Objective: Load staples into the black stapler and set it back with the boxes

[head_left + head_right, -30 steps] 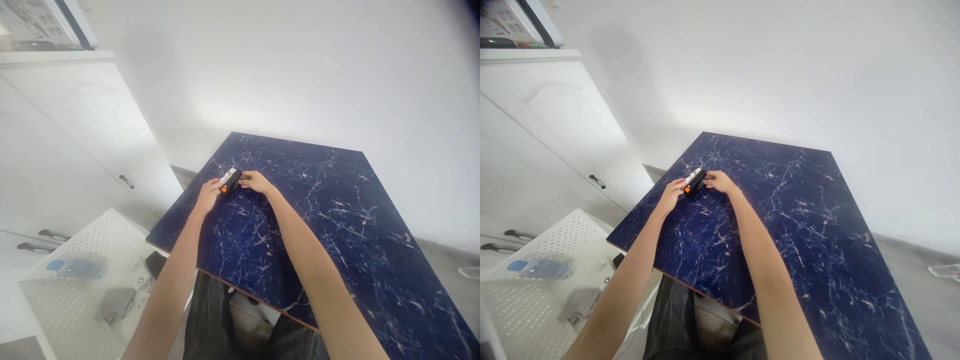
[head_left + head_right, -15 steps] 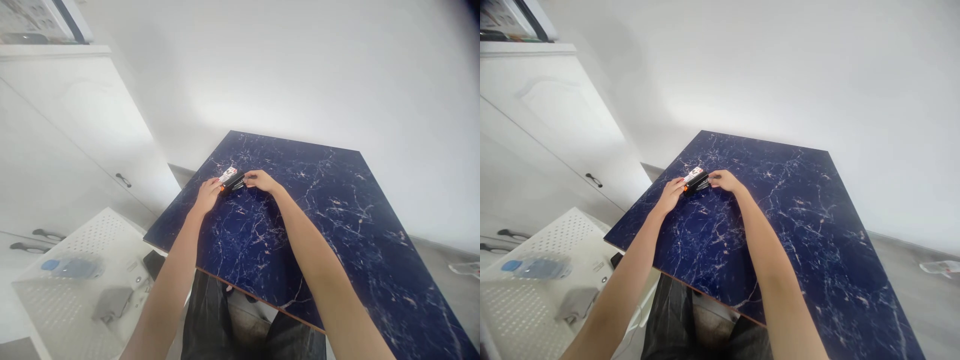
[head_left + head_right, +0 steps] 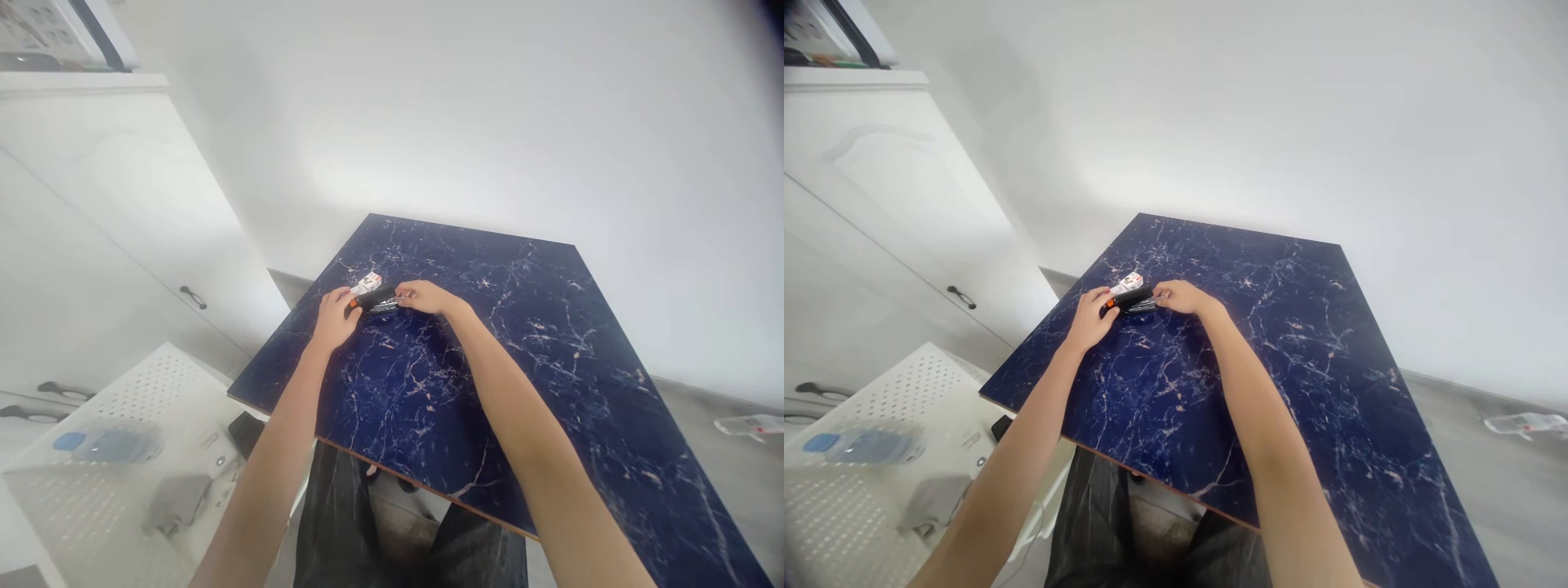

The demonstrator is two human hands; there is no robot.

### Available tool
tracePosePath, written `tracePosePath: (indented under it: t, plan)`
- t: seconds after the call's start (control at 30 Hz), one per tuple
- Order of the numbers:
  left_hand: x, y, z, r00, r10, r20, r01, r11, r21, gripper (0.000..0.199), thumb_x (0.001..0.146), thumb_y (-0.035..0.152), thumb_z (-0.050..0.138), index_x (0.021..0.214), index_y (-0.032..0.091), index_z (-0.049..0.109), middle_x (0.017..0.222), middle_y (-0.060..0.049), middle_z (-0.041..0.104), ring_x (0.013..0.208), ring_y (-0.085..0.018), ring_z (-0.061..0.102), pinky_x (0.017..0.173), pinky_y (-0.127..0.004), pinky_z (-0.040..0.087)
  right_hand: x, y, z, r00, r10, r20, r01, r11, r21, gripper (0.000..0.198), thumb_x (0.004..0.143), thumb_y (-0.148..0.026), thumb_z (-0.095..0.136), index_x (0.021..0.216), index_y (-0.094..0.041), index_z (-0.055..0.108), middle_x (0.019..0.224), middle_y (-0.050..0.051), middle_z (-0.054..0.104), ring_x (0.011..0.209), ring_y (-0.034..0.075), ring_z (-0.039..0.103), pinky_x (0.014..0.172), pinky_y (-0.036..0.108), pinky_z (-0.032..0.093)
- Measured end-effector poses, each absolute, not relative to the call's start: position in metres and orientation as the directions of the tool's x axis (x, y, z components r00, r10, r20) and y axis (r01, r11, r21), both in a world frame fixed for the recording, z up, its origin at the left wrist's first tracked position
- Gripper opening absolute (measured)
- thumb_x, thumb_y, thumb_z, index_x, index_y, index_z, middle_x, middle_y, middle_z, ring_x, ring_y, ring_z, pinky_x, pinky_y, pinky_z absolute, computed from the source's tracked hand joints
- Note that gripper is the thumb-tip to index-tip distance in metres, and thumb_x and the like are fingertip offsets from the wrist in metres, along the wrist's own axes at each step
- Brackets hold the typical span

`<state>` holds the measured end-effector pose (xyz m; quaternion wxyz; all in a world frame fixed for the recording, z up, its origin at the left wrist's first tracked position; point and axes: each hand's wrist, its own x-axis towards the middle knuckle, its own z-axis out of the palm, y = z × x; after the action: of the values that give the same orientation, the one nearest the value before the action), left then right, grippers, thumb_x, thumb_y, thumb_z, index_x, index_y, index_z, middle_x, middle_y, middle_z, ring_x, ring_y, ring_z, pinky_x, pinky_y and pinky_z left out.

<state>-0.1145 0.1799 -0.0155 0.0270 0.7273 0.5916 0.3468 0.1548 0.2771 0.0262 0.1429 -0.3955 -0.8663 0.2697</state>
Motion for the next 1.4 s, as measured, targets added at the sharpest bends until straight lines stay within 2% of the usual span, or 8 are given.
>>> tracePosePath:
  t: [0.43,0.57,0.7,0.8,0.9,1.07,1.2,1.4]
  plan:
    - [-0.114,0.181,-0.017,0.005,0.876,0.483,0.884,-0.230,0.408,0.029,0.096,0.029,0.059,0.122,0.023,0.070,0.138,-0.009,0.063,0.131,-0.034,0.050,0.116,-0.051,0.041,0.172,0.267,0.036,-0.612,0.791,0.021,0.699,0.553,-0.453,0.023,0.095,-0.023,0.064,0.115,-0.024,0.075,0.109,0.005,0.078,0.097,0.022,0.070,0.090,0.031,0.050]
    - [-0.113,0.182,-0.017,0.019,0.874,0.486,0.888,-0.238,0.393,0.029,0.095,0.028,0.059,0.122,0.022,0.069,0.137,-0.010,0.063,0.130,-0.034,0.051,0.116,-0.050,0.040,0.165,0.268,0.036,-0.695,0.716,0.063,0.665,0.673,-0.324,0.033,0.095,-0.015,0.059,0.124,-0.026,0.071,0.119,0.007,0.075,0.107,0.025,0.068,0.093,0.032,0.048]
    - [-0.113,0.181,-0.016,0.015,0.879,0.477,0.888,-0.231,0.398,0.029,0.096,0.028,0.058,0.123,0.022,0.068,0.139,-0.010,0.062,0.131,-0.034,0.050,0.116,-0.051,0.040,0.151,0.274,0.041,-0.706,0.708,-0.020,0.691,0.682,-0.241,0.034,0.088,-0.008,0.061,0.113,-0.027,0.075,0.114,0.008,0.076,0.101,0.026,0.069,0.085,0.031,0.047]
    - [-0.113,0.181,-0.015,0.010,0.880,0.474,0.885,-0.229,0.405,0.028,0.096,0.028,0.058,0.122,0.022,0.067,0.139,-0.010,0.062,0.132,-0.034,0.050,0.116,-0.051,0.040,0.152,0.280,0.047,-0.659,0.751,-0.048,0.728,0.621,-0.290,0.023,0.083,-0.014,0.071,0.103,-0.026,0.075,0.103,0.006,0.077,0.089,0.024,0.069,0.077,0.029,0.046]
    - [-0.112,0.181,-0.016,0.007,0.879,0.478,0.881,-0.231,0.412,0.027,0.096,0.028,0.059,0.120,0.022,0.067,0.138,-0.010,0.063,0.130,-0.034,0.051,0.116,-0.050,0.041,0.160,0.281,0.045,-0.595,0.802,0.052,0.721,0.561,-0.406,0.013,0.085,-0.020,0.073,0.097,-0.025,0.073,0.095,0.003,0.077,0.085,0.020,0.068,0.078,0.028,0.046]
    - [-0.111,0.180,-0.013,-0.006,0.863,0.504,0.883,-0.232,0.408,0.020,0.090,0.028,0.065,0.109,0.021,0.067,0.136,-0.011,0.062,0.129,-0.033,0.053,0.115,-0.049,0.042,0.161,0.276,0.027,-0.264,0.932,0.247,0.682,0.362,-0.635,0.016,0.091,-0.029,0.068,0.105,-0.022,0.072,0.091,0.002,0.077,0.087,0.018,0.069,0.086,0.029,0.050]
    - [-0.106,0.177,-0.008,-0.026,0.855,0.517,0.896,-0.209,0.391,0.015,0.083,0.028,0.072,0.094,0.022,0.064,0.130,-0.010,0.065,0.123,-0.033,0.056,0.110,-0.048,0.045,0.143,0.275,0.015,0.012,0.991,0.133,0.732,0.082,-0.677,0.015,0.089,-0.029,0.068,0.099,-0.020,0.074,0.093,0.007,0.077,0.091,0.022,0.072,0.093,0.035,0.051]
    - [-0.091,0.176,-0.009,-0.061,0.845,0.532,0.926,-0.151,0.346,0.018,0.086,0.036,0.072,0.093,0.021,0.064,0.136,-0.015,0.061,0.130,-0.038,0.053,0.111,-0.052,0.044,0.114,0.265,0.009,-0.082,0.997,0.015,0.645,0.065,-0.762,0.019,0.090,-0.028,0.068,0.106,-0.022,0.074,0.095,0.003,0.079,0.075,0.015,0.074,0.087,0.029,0.056]
